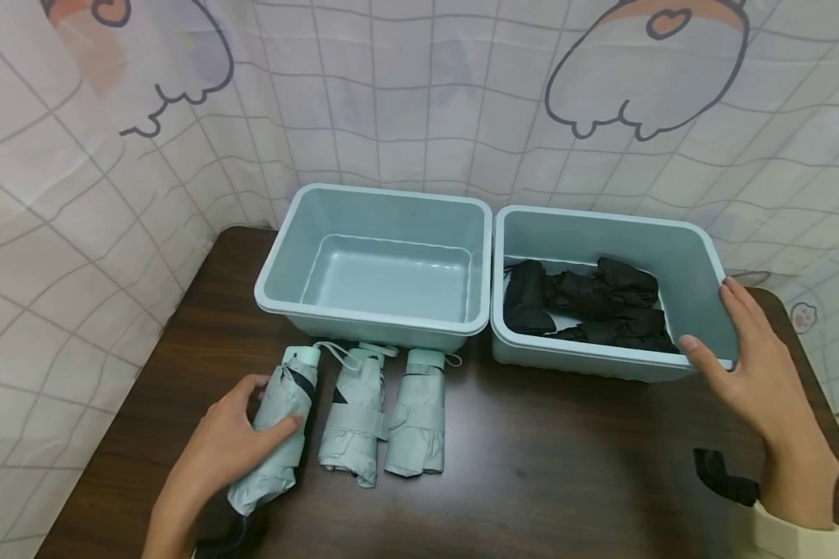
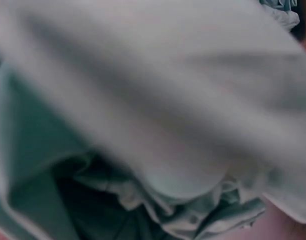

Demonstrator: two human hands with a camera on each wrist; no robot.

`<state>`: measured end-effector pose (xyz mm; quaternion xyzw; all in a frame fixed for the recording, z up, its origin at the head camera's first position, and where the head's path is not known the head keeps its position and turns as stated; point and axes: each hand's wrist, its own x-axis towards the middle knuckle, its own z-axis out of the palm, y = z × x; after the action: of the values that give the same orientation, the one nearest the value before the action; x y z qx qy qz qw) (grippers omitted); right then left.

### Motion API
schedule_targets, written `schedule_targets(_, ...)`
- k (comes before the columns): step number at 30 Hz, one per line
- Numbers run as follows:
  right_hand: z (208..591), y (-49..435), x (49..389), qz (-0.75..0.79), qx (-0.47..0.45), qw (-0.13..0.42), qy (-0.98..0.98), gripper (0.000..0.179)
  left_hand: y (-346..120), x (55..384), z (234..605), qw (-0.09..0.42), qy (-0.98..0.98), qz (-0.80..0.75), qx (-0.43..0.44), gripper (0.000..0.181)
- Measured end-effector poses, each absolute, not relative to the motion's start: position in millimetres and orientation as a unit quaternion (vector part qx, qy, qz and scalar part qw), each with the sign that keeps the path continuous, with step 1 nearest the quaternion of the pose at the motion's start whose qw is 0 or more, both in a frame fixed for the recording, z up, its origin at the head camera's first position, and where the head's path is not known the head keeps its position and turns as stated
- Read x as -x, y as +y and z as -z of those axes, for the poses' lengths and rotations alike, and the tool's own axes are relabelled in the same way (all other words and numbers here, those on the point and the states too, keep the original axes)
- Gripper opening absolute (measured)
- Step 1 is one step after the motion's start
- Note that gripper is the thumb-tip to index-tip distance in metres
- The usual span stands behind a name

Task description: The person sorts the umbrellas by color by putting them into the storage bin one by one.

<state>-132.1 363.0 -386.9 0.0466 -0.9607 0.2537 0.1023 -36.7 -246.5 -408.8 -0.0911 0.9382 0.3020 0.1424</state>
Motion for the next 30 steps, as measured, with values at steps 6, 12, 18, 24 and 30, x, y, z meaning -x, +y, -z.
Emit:
schedule_targets(6, 389, 364, 132, -0.258, -0.049, 0.104, -0.959, 0.084, -250, 29, 406, 0.139, 0.934, -0.316, 0.089, 0.074)
schedule_targets(12, 389, 364, 133, -0.262, -0.055, 0.11, -0.957, 0.083, -252, 22, 398, 0.126, 0.926, -0.347, 0.076, 0.066)
schedule_targets(18, 389, 365, 132, -0.262, -0.054, 0.11, -0.957, 0.083, -254, 18, 391, 0.113, 0.918, -0.377, 0.054, 0.061)
schedule_targets(24, 388, 364, 132, -0.261, -0.052, 0.109, -0.958, 0.083, -256, 17, 387, 0.105, 0.906, -0.408, 0.029, 0.055)
schedule_targets(30, 387, 365, 133, -0.268, -0.057, 0.107, -0.956, 0.083, -256, 19, 382, 0.107, 0.902, -0.418, 0.019, 0.052)
